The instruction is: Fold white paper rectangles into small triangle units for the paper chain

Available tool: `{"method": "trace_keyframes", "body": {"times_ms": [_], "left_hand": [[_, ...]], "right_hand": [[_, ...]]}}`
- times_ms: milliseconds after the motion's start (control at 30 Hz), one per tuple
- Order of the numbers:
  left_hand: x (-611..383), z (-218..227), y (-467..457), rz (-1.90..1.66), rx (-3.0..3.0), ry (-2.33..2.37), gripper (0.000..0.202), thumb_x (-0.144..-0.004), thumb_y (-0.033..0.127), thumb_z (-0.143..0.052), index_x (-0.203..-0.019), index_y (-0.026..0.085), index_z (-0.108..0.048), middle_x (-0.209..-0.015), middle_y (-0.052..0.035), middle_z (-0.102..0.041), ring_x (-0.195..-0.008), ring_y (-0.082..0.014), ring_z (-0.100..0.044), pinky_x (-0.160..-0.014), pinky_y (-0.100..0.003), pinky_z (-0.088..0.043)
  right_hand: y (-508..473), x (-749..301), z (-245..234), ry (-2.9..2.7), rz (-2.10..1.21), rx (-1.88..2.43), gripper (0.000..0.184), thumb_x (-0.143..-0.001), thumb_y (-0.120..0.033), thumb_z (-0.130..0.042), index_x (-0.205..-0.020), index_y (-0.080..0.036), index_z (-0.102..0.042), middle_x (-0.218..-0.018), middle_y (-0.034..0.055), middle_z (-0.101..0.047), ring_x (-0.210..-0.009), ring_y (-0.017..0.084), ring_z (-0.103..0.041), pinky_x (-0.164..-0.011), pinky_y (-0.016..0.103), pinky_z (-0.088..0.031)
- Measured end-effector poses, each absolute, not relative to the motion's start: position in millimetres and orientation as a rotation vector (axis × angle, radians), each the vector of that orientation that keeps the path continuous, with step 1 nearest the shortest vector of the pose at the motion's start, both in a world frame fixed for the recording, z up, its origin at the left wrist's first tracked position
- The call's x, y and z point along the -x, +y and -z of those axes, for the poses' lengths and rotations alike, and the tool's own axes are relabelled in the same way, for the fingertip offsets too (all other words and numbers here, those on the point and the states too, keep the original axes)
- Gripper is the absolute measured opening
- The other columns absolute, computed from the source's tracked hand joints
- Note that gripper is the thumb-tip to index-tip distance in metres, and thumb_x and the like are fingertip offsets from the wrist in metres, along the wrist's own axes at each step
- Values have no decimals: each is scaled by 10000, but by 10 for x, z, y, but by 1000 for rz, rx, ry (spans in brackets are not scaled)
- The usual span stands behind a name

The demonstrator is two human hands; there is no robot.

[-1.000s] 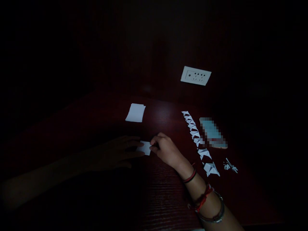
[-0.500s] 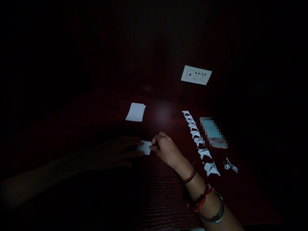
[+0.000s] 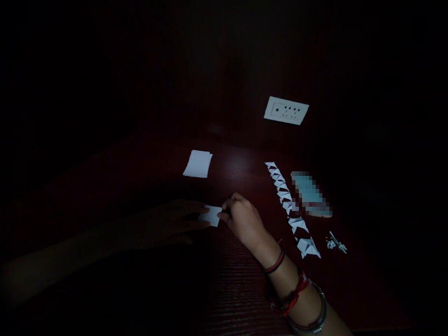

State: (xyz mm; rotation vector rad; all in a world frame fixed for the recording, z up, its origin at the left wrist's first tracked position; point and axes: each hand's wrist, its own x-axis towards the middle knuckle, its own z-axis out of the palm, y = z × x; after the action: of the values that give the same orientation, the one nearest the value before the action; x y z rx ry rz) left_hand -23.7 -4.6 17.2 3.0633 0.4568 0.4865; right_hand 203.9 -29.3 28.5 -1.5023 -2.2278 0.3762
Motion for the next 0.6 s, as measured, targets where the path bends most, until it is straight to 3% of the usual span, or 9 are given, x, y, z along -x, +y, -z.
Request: {"method": "trace_keyframes", "body": {"times_ms": [600], "left_hand": [[240, -108, -24, -477, -3081, 448, 407, -852, 389, -479, -1242, 289, -417, -1301, -52, -396, -1150, -237, -390, -946, -383, -334]], "right_hand": [[-308, -1963, -265, -2116, -473, 1604, 77, -735, -187, -585, -795, -168, -541, -832, 43, -558, -768, 154, -526, -693, 280, -397]]}}
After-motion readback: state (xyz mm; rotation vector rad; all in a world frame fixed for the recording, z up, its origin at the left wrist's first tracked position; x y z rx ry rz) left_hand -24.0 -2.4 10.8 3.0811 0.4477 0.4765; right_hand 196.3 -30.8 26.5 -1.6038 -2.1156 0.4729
